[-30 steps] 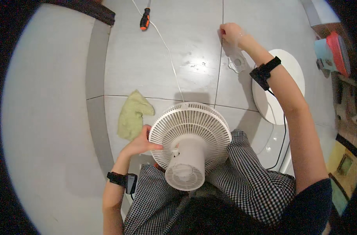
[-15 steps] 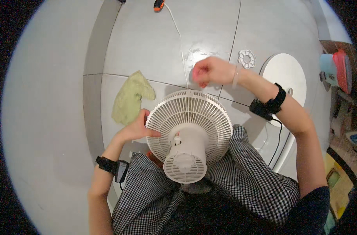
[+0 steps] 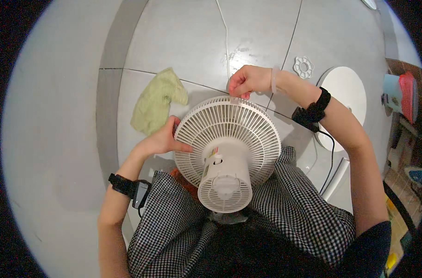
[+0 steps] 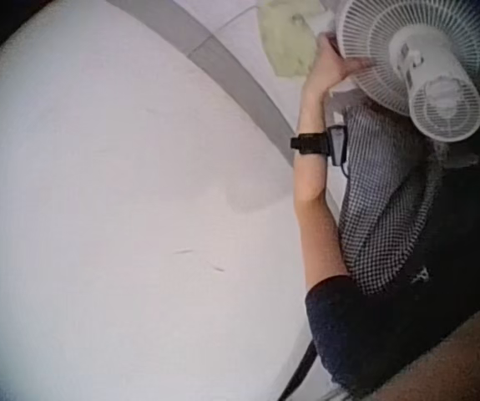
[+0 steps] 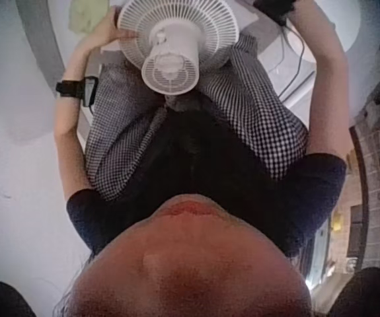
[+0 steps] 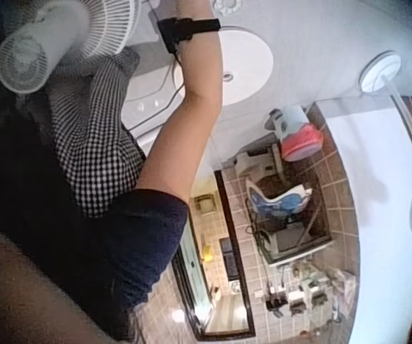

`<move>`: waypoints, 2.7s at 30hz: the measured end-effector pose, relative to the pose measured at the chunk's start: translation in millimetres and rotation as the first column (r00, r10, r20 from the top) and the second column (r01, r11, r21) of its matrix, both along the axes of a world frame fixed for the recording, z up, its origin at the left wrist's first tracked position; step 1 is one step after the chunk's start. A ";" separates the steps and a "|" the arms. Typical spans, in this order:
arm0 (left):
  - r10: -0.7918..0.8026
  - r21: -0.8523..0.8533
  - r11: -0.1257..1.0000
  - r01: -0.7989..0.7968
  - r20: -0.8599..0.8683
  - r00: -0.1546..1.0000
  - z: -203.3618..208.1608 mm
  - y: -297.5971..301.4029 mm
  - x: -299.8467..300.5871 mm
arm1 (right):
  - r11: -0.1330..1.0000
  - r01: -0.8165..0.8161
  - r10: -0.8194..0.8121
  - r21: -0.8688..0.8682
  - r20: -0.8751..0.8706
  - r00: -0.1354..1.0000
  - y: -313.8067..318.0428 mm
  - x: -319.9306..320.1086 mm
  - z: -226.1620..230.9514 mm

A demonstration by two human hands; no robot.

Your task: The recorder assembles the parts of a small electric fan and wipes it clean with a cloth.

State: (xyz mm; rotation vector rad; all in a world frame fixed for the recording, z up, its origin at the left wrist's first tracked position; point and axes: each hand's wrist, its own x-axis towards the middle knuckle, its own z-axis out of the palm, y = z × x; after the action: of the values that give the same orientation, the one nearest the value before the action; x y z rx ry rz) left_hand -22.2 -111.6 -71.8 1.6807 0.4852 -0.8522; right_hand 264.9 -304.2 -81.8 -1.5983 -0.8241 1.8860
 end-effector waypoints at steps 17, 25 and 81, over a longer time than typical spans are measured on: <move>0.024 0.011 1.000 -0.024 -0.004 1.000 -2.3 1.0 -1.3 | 0.997 -0.071 0.073 0.031 -0.100 0.992 -2.6 2.2 -16.9; -0.015 0.024 1.000 0.015 -0.021 1.000 -0.2 1.0 2.9 | 0.998 -0.070 0.069 0.010 0.025 0.997 -2.9 -0.6 -16.7; -0.044 0.050 0.998 0.043 0.016 0.999 -4.8 5.5 -7.0 | 0.873 0.033 -0.416 0.486 0.709 0.570 -32.8 13.2 211.5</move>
State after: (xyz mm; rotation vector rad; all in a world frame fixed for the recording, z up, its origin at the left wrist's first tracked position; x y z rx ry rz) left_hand -29.2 -106.1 -76.7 1.7478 0.4626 -0.8626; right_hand 278.1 -337.0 129.7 -2.1179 -1.1957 0.6241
